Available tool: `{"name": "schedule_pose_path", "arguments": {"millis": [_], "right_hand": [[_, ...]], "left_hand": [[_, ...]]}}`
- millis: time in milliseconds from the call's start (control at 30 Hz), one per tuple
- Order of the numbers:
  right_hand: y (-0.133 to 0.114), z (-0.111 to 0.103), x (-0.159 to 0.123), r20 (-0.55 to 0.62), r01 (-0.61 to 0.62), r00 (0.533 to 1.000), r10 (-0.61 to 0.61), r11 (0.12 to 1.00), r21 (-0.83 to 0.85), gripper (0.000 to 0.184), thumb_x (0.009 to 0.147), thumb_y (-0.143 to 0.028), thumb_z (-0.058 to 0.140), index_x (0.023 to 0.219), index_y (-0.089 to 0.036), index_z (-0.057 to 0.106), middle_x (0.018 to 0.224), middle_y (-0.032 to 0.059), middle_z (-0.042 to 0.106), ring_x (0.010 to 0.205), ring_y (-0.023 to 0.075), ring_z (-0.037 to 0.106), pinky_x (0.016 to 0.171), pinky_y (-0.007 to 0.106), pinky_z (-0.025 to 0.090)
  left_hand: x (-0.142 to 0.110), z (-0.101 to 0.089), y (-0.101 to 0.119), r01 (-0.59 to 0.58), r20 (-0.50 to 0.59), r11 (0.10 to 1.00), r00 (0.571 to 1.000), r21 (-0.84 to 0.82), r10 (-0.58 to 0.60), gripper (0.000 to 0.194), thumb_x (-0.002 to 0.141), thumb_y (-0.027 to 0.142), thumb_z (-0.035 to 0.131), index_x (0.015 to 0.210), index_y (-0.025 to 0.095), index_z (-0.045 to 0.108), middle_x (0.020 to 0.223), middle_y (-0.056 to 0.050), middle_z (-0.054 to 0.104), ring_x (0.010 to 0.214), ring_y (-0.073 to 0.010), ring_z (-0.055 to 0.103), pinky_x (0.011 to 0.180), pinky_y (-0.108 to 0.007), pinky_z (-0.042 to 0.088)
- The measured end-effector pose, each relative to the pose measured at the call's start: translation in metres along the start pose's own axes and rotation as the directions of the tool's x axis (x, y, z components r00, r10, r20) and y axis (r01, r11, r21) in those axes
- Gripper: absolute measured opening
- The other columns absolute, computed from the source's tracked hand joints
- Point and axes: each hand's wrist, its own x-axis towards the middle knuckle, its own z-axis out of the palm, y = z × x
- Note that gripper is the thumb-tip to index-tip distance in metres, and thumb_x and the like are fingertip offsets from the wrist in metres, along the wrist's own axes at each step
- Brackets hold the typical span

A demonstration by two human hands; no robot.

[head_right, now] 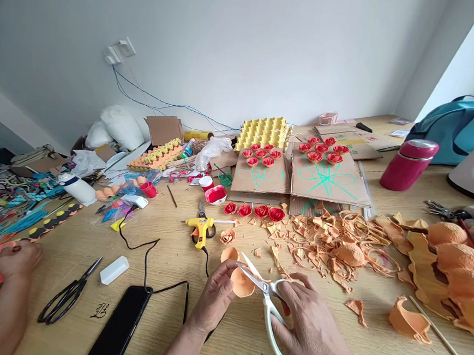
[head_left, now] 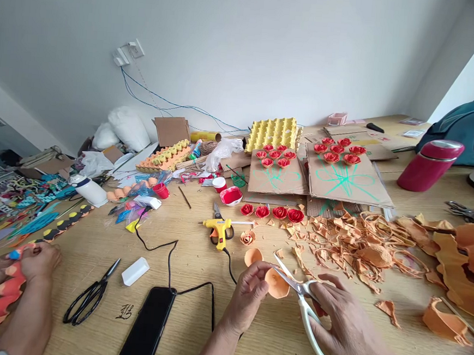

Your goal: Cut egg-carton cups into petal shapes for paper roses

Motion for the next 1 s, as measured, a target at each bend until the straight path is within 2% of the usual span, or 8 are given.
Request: {"name": "schedule_pose_path", "arguments": {"millis": [167, 400, 533, 633, 800, 1000], "right_hand": [[-0.0003, 0.0005, -0.0011, 0.036, -0.005, 0.999, 0.004, 1.000, 0.027, 0.021, 0.095, -0.027, 0.049, 0.079, -0.026, 0.036, 0.064, -0.0049, 0.054, 0.058, 0.0170, 0.054, 0.084, 0.045, 0.045], [-0.0011, 0.0027, -0.0024, 0.041, -0.014, 0.999, 0.012, 0.999, 0.040, 0.019, 0.098, -0.028, 0.045, 0.081, -0.025, 0.038, 0.067, -0.0027, 0.056, 0.064, 0.0180, 0.057, 0.078, 0.040, 0.046], [0.0009, 0.0045, -0.0013, 0.043, -0.018, 0.999, 0.017, 0.999, 0.027, 0.018, 0.097, -0.027, 0.047, 0.081, -0.025, 0.039, 0.067, -0.0035, 0.055, 0.063, 0.0171, 0.055, 0.084, 0.042, 0.044], [0.0008, 0.0040, 0.0010, 0.038, -0.039, 0.999, 0.039, 0.999, 0.004, 0.015, 0.094, -0.025, 0.050, 0.083, -0.024, 0.041, 0.069, -0.0039, 0.055, 0.063, 0.0163, 0.053, 0.090, 0.045, 0.040], [-0.0039, -0.0004, 0.0044, 0.027, -0.081, 0.996, 0.082, 0.997, -0.004, 0.011, 0.090, -0.025, 0.054, 0.086, -0.024, 0.044, 0.076, -0.0010, 0.058, 0.070, 0.0191, 0.054, 0.088, 0.045, 0.039], [-0.0073, -0.0018, 0.0042, 0.043, -0.057, 0.998, 0.056, 0.998, 0.021, 0.013, 0.091, -0.022, 0.050, 0.082, -0.024, 0.041, 0.071, -0.0036, 0.055, 0.065, 0.0169, 0.054, 0.089, 0.044, 0.039]], "left_hand": [[-0.0004, -0.0029, -0.0049, 0.012, -0.012, 0.995, 1.000, -0.099, -0.013, 0.033, 0.083, 0.042, 0.072, 0.110, 0.023, 0.070, 0.110, -0.005, 0.067, 0.106, -0.0206, 0.059, 0.087, -0.027, 0.045], [-0.0009, -0.0059, -0.0078, -0.041, -0.051, 0.996, 0.998, -0.085, 0.036, 0.026, 0.089, 0.037, 0.066, 0.111, 0.024, 0.069, 0.113, -0.004, 0.064, 0.110, -0.0178, 0.054, 0.094, -0.025, 0.042], [-0.0004, -0.0048, -0.0065, -0.035, -0.033, 0.995, 0.999, -0.098, 0.032, 0.025, 0.090, 0.037, 0.065, 0.111, 0.024, 0.067, 0.113, -0.004, 0.063, 0.105, -0.0174, 0.056, 0.089, -0.024, 0.044], [0.0002, -0.0039, -0.0054, -0.052, -0.008, 0.998, 0.999, -0.047, 0.052, 0.023, 0.090, 0.037, 0.064, 0.108, 0.023, 0.067, 0.108, -0.004, 0.064, 0.100, -0.0165, 0.057, 0.086, -0.024, 0.043], [0.0002, -0.0035, -0.0041, -0.069, 0.073, 0.993, 0.995, 0.096, 0.062, 0.025, 0.092, 0.040, 0.060, 0.108, 0.020, 0.065, 0.101, -0.005, 0.066, 0.083, -0.0145, 0.056, 0.083, -0.027, 0.044], [0.0007, -0.0020, -0.0028, -0.077, 0.062, 0.993, 0.996, 0.093, 0.071, 0.027, 0.091, 0.043, 0.061, 0.105, 0.020, 0.066, 0.098, -0.006, 0.067, 0.090, -0.0178, 0.058, 0.081, -0.027, 0.044]]}}
